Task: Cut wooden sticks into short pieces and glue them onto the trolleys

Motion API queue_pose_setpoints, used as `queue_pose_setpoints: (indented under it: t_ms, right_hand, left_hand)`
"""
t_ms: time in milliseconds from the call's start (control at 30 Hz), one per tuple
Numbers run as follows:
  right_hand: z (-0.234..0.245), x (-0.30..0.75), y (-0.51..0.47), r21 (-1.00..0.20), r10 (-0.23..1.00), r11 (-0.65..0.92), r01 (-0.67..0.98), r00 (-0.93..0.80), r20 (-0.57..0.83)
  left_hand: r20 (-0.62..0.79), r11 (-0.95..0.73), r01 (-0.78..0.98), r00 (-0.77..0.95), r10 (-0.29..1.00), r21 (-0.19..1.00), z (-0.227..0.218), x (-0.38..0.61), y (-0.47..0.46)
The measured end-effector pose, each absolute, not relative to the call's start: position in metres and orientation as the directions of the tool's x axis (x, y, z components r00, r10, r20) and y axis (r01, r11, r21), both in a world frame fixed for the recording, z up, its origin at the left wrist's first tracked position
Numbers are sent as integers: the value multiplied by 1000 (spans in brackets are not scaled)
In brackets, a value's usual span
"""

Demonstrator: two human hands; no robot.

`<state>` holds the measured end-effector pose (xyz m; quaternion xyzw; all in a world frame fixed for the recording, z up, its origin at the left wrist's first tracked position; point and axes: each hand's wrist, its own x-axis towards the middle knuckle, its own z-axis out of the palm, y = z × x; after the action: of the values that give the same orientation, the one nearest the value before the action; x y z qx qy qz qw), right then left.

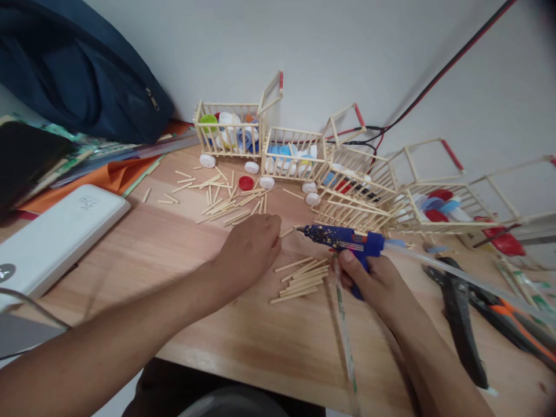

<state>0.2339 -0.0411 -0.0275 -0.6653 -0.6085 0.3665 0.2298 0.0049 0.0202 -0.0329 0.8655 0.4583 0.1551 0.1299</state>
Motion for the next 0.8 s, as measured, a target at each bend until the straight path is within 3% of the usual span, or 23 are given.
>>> queue_pose_setpoints:
  t_ms: [167, 800]
  right_hand:
    - [-31, 237, -41, -786, 974, -169, 594, -19, -224]
    - [-29, 231, -36, -668, 991, -54, 742, -44, -129]
  left_hand:
    - [147, -539, 756, 525, 838, 372, -34, 5, 21]
    - [138, -537, 754, 528, 838, 379, -31, 6, 21]
